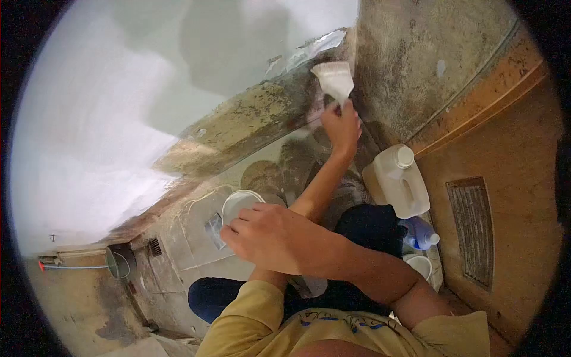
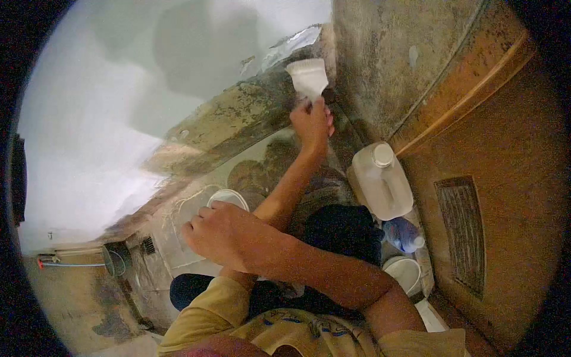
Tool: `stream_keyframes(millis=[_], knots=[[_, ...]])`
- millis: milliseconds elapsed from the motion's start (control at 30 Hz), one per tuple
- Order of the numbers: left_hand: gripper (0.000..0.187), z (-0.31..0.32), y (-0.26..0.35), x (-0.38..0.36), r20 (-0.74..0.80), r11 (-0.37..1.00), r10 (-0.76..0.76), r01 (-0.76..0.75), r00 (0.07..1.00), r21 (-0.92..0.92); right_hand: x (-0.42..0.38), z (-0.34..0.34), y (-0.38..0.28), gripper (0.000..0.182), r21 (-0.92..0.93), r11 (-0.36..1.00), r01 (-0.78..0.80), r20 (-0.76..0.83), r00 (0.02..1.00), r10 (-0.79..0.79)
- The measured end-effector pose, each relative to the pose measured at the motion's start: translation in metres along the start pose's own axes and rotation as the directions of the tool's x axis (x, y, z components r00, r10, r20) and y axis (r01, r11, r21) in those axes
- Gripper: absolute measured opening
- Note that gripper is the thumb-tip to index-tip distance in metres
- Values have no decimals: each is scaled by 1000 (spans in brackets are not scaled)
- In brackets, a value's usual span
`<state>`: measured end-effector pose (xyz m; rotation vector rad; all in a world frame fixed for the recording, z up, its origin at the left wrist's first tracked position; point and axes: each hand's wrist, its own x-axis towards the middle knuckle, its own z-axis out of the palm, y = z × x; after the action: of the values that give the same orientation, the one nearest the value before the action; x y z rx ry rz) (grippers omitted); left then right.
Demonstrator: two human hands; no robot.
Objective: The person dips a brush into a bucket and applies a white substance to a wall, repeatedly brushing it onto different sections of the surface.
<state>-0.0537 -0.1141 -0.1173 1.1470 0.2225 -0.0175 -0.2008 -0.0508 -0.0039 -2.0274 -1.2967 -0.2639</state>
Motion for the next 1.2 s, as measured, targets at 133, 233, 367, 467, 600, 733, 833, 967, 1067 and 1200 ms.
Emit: stream_keyframes(millis=[133, 233, 367, 467, 600, 733, 833, 967, 1067, 1200], knots=[[27, -45, -36, -5, -3, 879, 210, -187, 978, 438, 7, 13, -6, 13, 8, 999, 37, 3, 999, -37], [30, -64, -33, -15, 98, 698, 362, -339, 927, 630, 14, 17, -7, 10, 6, 1000, -6, 25, 1000, 6], [28, -77, -21, -16, 177, 445, 435, -381, 883, 810, 23, 23, -6, 8, 33, 999, -13, 12, 1000, 13], [24, -80, -6, -3, 251, 283, 459, -409, 852, 868, 27, 30, -11, 8, 50, 999, 15, -45, 999, -12], [21, -79, 8, 34, 432, 223, 491, -588, 757, 777, 29, 41, -15, 10, 83, 989, 123, -132, 985, -111], [18, -47, 40, 51, 514, 194, 526, -683, 678, 704, 28, 33, -13, 14, 108, 980, 166, -239, 961, -137], [20, -27, 55, 63, 515, 148, 430, -621, 742, 770, 26, 20, -17, 8, 93, 994, 62, -151, 987, -47], [19, -29, 69, 68, 539, 45, 488, -637, 686, 770, 24, 13, -18, 7, 105, 993, 45, -137, 990, -30], [19, -51, 77, 66, 493, 5, 485, -566, 722, 824, 24, 16, -16, 8, 138, 989, 59, -165, 986, -36], [19, -101, 97, 50, 477, -47, 508, -530, 717, 847, 25, 19, -13, 9, 104, 989, 103, -183, 980, -82]])
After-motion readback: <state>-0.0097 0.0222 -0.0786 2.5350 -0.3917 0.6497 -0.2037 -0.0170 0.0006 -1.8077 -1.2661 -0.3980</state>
